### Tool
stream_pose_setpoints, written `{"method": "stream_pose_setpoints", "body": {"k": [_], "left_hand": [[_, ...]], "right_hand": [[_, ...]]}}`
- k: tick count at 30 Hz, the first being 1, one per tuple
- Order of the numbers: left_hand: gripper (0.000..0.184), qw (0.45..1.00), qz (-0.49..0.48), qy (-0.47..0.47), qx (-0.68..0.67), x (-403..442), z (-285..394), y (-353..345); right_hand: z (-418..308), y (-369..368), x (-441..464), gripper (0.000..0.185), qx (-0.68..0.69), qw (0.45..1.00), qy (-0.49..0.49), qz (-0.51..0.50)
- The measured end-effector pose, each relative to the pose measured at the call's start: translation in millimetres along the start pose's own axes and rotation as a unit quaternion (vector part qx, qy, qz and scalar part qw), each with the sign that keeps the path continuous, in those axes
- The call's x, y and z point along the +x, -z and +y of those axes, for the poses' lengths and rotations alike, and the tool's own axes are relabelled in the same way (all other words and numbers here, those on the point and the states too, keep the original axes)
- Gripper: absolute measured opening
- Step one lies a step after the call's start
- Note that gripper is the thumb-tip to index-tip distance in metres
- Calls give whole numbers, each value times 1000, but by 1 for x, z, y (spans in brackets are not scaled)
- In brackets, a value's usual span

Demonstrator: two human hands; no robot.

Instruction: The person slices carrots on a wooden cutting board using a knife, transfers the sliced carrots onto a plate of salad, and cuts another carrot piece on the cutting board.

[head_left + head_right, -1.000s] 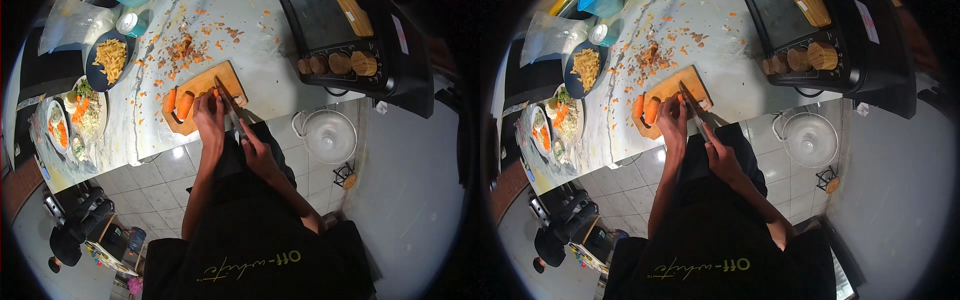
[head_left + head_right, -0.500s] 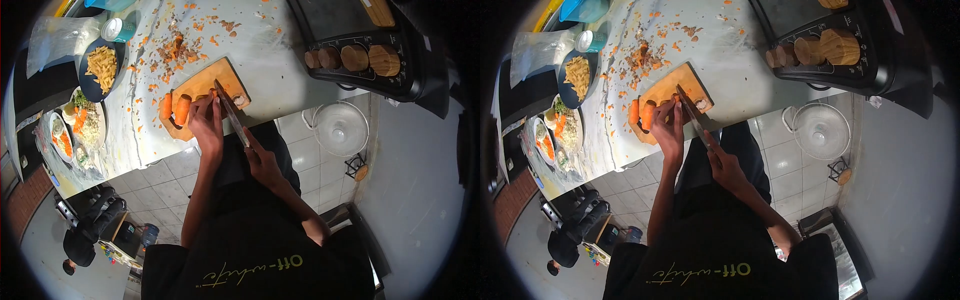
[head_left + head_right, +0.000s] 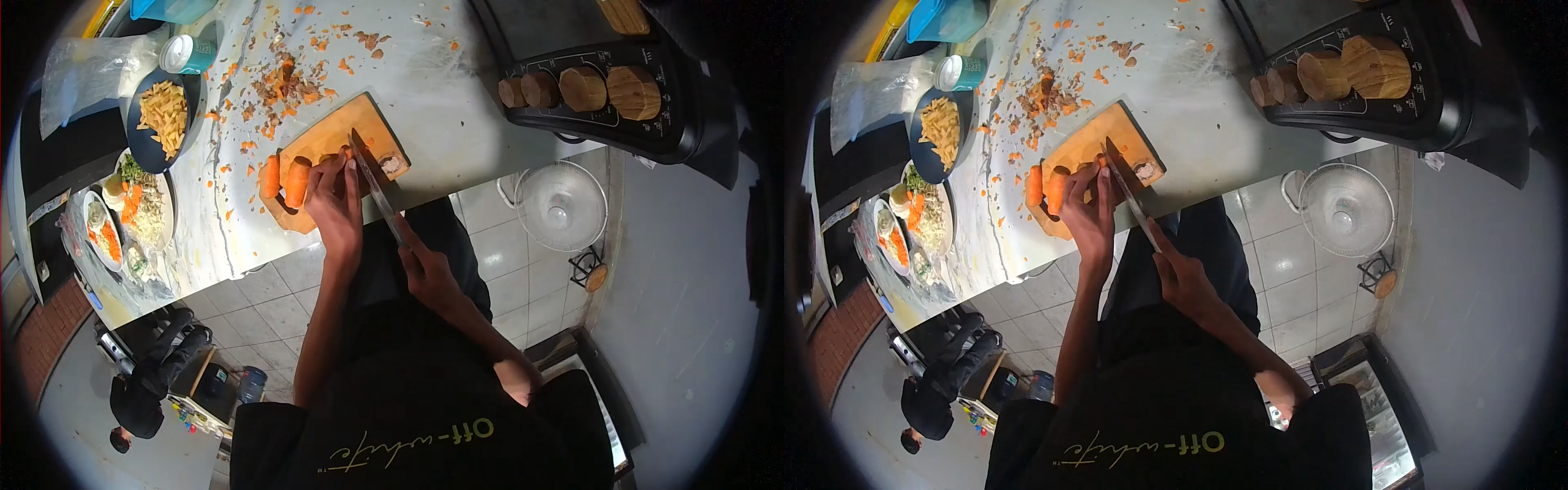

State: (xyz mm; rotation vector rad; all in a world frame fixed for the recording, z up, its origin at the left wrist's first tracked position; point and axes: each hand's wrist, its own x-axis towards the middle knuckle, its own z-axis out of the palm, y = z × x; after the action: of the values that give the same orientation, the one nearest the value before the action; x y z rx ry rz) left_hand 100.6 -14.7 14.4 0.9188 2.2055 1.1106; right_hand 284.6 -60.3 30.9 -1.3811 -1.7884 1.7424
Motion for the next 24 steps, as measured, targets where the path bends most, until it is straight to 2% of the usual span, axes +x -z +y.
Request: {"method": "stream_pose_setpoints", "body": {"k": [5,8,10,11,12,13,15,16,18,21,24], "left_hand": [[27,998,-1,-55,34,2,1,-2],[26,1000,-20,8,11,7,-8,4],[26,1000,-19,-3,19,9,-5,9],[26,999,-15,-12,26,10,-3,13],[27,999,-25,25,16,10,-1,17],[27,999,-26,23,16,8,-4,19],[26,994,5,-69,80,11,-8,21],[26,994,10,-68,79,10,-8,21],[24,993,16,-86,85,8,-5,19],[24,995,-8,-45,92,-1,-2,15],[23,993,-15,-68,95,-10,1,14]], "right_hand": [[4,-7,4,65,7,1000,10,3],[3,-6,12,65,10,1000,17,0],[0,-4,17,65,9,1000,28,1],[-1,-3,18,64,-46,998,33,6],[-2,-2,18,63,-101,994,37,11],[-3,-3,15,63,-101,994,38,12],[-11,-5,18,62,-73,996,48,30],[-16,-1,16,62,-75,995,52,28],[-28,12,11,57,-18,997,-79,9],[-20,16,5,52,-18,999,-33,38],[-13,19,4,48,-20,999,6,49]]}}
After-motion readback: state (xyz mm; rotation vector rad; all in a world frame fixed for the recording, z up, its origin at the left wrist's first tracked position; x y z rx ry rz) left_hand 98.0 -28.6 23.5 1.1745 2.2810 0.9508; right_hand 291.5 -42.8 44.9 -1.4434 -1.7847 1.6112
